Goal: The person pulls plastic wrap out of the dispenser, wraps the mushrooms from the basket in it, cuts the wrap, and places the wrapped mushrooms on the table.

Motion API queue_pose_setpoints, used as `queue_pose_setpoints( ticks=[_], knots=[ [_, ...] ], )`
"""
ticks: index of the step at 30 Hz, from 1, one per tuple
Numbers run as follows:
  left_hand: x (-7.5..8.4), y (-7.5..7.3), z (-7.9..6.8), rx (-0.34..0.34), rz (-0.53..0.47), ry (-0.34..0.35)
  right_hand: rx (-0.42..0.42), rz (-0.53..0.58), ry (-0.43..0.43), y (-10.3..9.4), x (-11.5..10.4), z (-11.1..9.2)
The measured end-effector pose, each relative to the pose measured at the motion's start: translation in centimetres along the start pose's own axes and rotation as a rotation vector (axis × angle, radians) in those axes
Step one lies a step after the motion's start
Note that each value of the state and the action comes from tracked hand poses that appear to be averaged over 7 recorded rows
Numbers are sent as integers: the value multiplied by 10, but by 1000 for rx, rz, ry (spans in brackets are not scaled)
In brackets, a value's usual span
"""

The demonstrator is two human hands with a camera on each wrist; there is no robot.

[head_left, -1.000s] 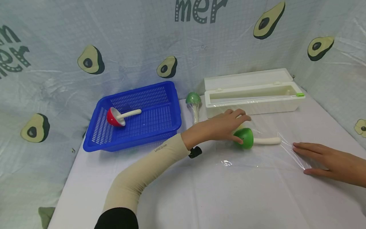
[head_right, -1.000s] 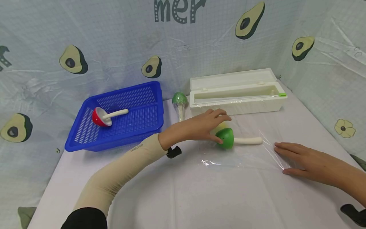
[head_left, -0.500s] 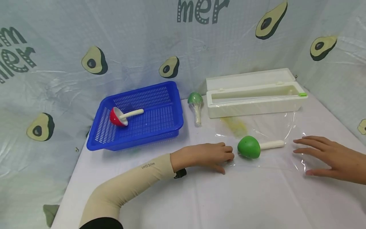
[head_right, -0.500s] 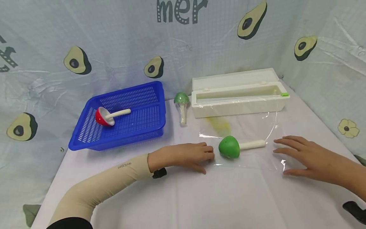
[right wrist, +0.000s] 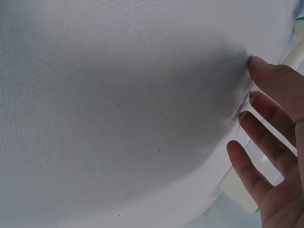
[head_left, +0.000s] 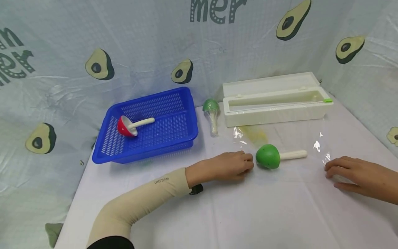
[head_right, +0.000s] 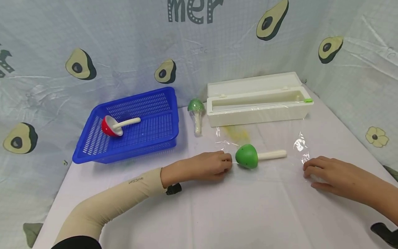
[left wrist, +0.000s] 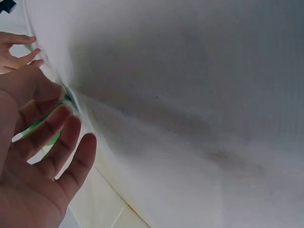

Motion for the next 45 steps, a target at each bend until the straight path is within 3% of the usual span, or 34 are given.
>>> queue_pose_setpoints(
  ticks=[7,15,21,24,28,35,39,45],
  knots=[
    [-5,-12,-5,197,-184,-48,47,-54,41,-7,0,7],
    [-15,-21,-8,327,-325,-146,156,-111,98,-26,11,26],
    [-29,-26,-6,444,-478,-216,88,-137,237,-41,25,40],
    [-39,-31,-1,478,-525,-277,94,-128,329,-46,32,48],
    [-56,-37,9,532,-527,-371,95,-129,404,-49,44,60],
    [-83,-43,29,642,-470,-476,35,-187,346,-43,68,75],
    [-90,-43,37,645,-415,-500,24,-199,324,-38,78,78],
    [-88,-43,43,559,-255,-474,-25,-206,362,-33,85,81]
  ],
)
Point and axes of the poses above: each hand's wrist, its own z-axis towards the middle knuckle, its own y-axis out of the palm, x = y × z, the point moved 1 cm from there along z, towards the middle knuckle, and after that the axes turned 4 degrees about -y, right-handed, at the moved point
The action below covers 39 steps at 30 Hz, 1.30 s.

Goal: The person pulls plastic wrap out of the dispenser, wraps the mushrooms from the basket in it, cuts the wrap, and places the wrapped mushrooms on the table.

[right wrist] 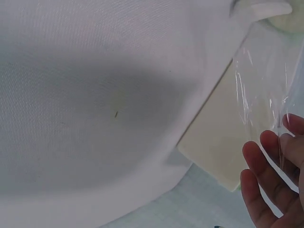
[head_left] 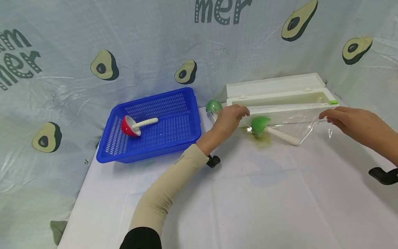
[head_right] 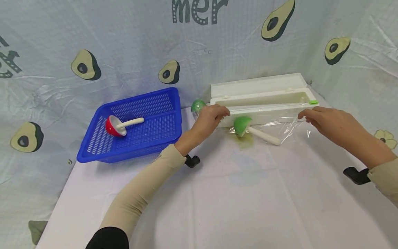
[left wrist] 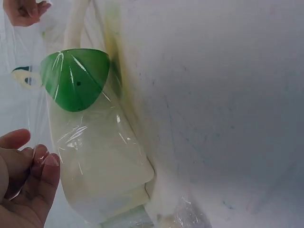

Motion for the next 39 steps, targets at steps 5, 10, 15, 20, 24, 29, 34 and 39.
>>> queue_pose_setpoints(
  ticks=[5,10,15,20,24,29,34,39],
  knots=[
    [8,5,1,-48,97,3,-33,-9,38,3,1,-2],
    [15,10,4,-85,168,8,-55,14,72,4,1,-3],
    [19,16,1,-136,123,2,-85,31,117,5,-2,-4],
    [20,24,-1,-201,62,-27,-65,20,87,7,-9,-3],
    [23,30,-2,-211,16,-2,37,-5,-9,9,-11,-1],
    [26,34,-1,-193,-3,95,96,-3,-45,7,-10,5],
    [28,35,0,-158,-15,207,130,-5,-65,3,-11,14],
    [26,40,3,-121,-100,267,145,-5,-45,2,-12,17]
  ],
)
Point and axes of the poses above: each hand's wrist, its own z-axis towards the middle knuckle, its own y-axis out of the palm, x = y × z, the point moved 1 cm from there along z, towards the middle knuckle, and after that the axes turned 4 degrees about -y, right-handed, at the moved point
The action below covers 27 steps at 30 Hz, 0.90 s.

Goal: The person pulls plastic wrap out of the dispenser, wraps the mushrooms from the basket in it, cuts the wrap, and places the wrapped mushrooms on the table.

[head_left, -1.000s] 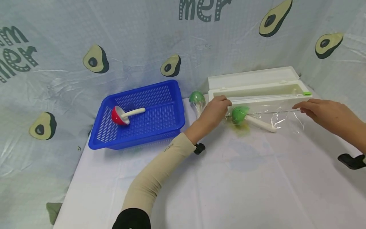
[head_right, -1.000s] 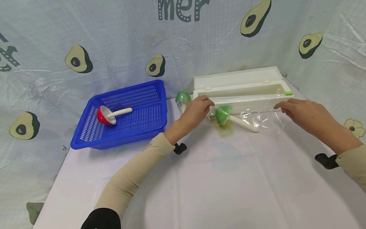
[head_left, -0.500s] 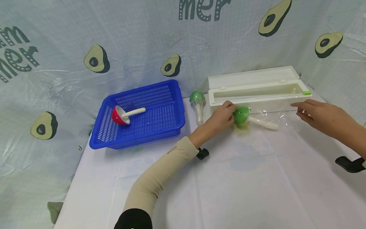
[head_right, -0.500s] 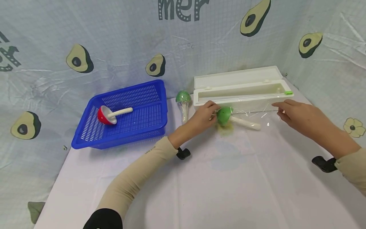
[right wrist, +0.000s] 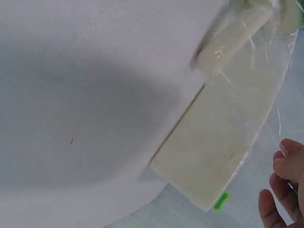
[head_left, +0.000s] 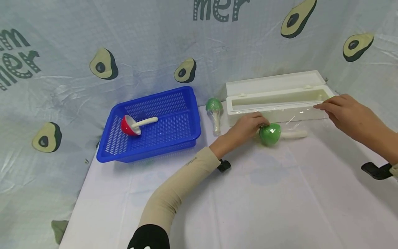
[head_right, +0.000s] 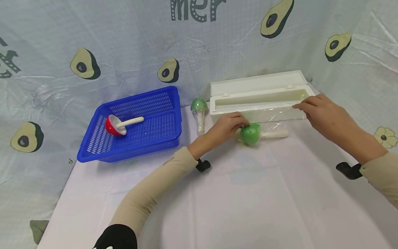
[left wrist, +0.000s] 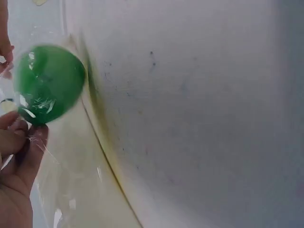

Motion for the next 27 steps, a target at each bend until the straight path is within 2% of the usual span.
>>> queue_pose_setpoints(
  ticks=[4,7,10,12,14,16,19,22,27],
  knots=[
    [-3,5,1,38,-37,34,9,15,-2,2,-1,2],
    [-3,8,1,59,-33,23,14,23,-23,4,-2,4],
    [-1,7,3,66,25,-9,36,16,-48,4,-2,6],
    [3,5,4,40,116,-24,59,13,-57,4,-1,6],
    [7,4,5,-17,210,-34,81,14,-52,3,0,6],
    [12,4,6,-84,255,-49,94,4,-40,1,0,5],
    [17,5,5,-167,231,-108,93,-15,2,-2,-1,3],
    [19,7,5,-191,166,-187,50,-17,89,-4,-3,3],
    [23,14,5,-194,184,-272,-106,112,284,-1,-9,3]
  ],
)
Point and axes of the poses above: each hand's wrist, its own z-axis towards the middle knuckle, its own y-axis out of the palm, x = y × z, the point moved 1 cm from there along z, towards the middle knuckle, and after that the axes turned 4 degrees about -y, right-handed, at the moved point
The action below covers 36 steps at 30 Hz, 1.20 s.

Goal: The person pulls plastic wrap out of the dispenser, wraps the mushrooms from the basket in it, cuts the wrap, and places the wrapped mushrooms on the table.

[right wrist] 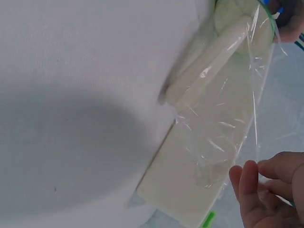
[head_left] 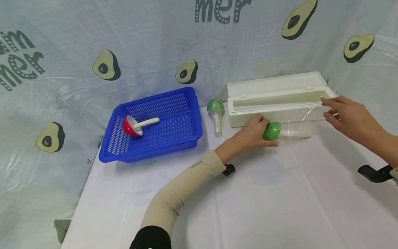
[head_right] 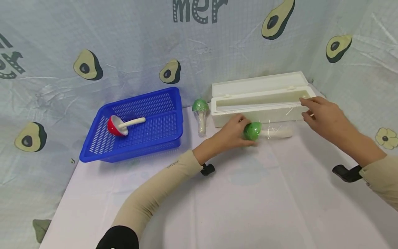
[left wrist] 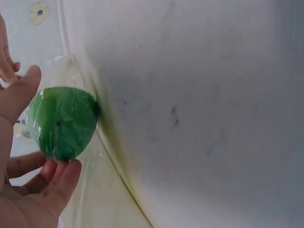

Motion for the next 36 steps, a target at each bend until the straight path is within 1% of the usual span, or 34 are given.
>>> queue_pose_setpoints(
  ticks=[2,3,5,7,10,11,14,16,18,21,25,28,31,33,36],
  knots=[
    [2,4,1,8,22,-34,-30,40,14,4,-2,-2],
    [2,6,1,12,27,-54,-26,52,-6,7,-3,-3],
    [3,9,0,22,28,-86,17,78,-90,13,-6,-5],
    [3,11,-1,26,4,-110,71,111,-192,20,-8,-8],
    [2,9,-4,23,-48,-123,161,147,-345,33,-12,-12],
    [1,8,-5,20,-66,-124,177,158,-387,36,-14,-13],
    [-1,3,-8,12,-92,-115,178,151,-490,44,-18,-16],
    [-2,-1,-10,10,-99,-107,126,169,-531,47,-20,-18],
    [-2,-3,-11,0,-105,-101,63,183,-550,48,-21,-19],
    [-4,-3,-11,-20,-101,-97,-21,169,-542,51,-20,-20],
    [-7,2,-11,-37,-77,-91,-76,122,-530,56,-21,-18],
    [-6,3,-9,-31,-58,-60,-71,111,-522,59,-20,-17],
    [-6,3,-8,-28,-49,-33,-24,115,-534,62,-20,-16],
    [-5,3,-7,-18,-62,-34,9,115,-545,64,-21,-16],
    [-4,3,-8,15,-62,-21,39,114,-547,63,-23,-16]
  ],
)
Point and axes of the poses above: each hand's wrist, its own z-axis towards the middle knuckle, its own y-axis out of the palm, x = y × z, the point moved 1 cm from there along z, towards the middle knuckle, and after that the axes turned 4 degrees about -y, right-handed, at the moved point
